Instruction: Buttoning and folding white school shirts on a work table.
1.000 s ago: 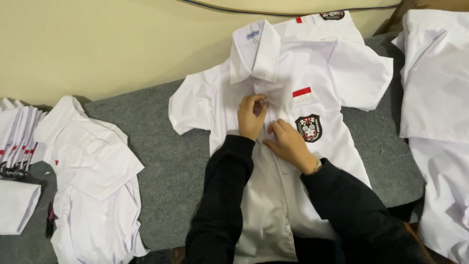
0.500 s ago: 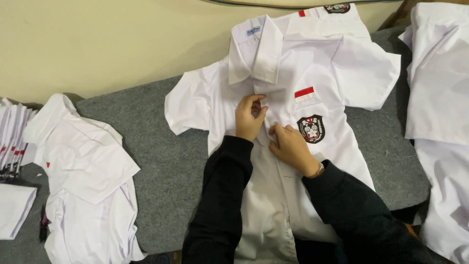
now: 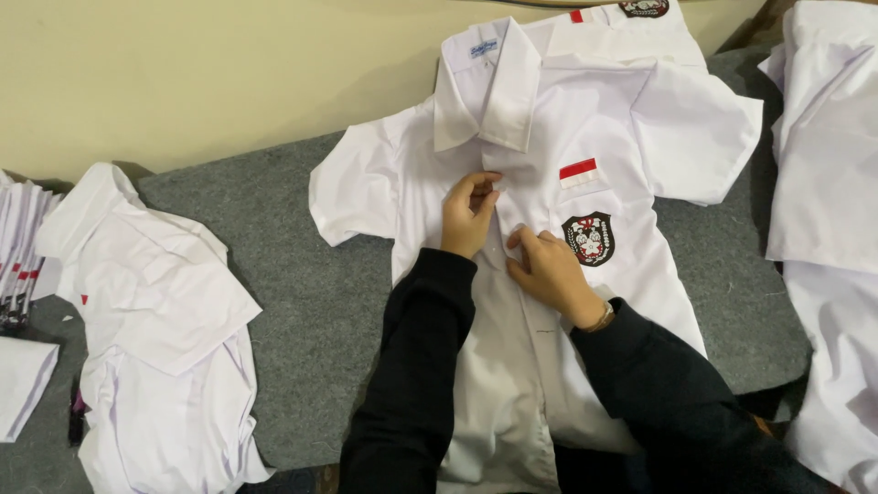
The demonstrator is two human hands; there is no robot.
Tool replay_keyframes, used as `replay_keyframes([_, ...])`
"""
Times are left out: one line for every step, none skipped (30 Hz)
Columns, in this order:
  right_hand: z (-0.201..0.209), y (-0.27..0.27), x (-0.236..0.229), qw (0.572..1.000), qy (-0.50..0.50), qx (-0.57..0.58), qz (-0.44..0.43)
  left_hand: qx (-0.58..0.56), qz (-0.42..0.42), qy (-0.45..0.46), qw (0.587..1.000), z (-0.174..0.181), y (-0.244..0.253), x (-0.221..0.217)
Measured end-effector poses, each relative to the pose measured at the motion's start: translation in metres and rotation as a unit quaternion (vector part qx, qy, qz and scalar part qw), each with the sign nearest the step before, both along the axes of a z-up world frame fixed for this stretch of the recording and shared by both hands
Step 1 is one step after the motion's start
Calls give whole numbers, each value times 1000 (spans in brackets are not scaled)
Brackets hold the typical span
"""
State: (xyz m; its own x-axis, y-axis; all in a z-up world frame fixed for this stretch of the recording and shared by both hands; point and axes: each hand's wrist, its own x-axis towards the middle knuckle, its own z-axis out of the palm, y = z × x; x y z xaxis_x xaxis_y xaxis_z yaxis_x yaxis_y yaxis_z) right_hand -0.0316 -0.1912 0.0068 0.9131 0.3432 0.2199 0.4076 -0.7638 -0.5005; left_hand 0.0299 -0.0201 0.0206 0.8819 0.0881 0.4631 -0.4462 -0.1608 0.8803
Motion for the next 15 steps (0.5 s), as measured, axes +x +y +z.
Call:
replay_keyframes([0,0,0,1000,0,0,1,0,1,0,1000,-2,0,1])
replay_keyframes([1,0,0,1000,2,0,1,-15,-9,12,1000,-4,1,2])
replay_keyframes([1,0,0,1000,3,-1,2,-30,-20,23,999,-5,1,3])
replay_keyframes([5,1,-1,1000,4,-1,2,-30,-19,24,999,-8,2,4])
replay_keyframes([8,2,-2,1000,10,2,-6,-28,-21,25,999,-11,2,4])
replay_keyframes([11,4,-3,1000,17,4,-14,-26,-23,26,999,-13,3,5])
replay_keyframes([16,5,-4,1000,17,4,-14,-26,-22,26,999,-17,3,7])
replay_keyframes([21,7,-6,999,31,33,-27,-26,-18,29,999,-20,3,8])
replay_keyframes([26,9,-7,996,46,63,-39,-26,-14,31,999,-23,3,10])
replay_keyframes([41,12,-11,996,46,62,-39,-27,-14,31,999,-25,3,11])
replay_keyframes([56,15,-16,994,52,84,-41,-21,-12,31,999,-26,3,12])
replay_keyframes([71,18,-20,992,58,105,-42,-16,-11,30,999,-27,3,12])
replay_keyframes([69,20,-18,992,58,104,-43,-17,-11,31,999,-25,3,12])
replay_keyframes([68,21,-16,995,35,78,-42,-19,-13,32,999,-24,3,11])
replay_keyframes([66,22,-15,998,13,50,-42,-22,-15,33,999,-22,4,9])
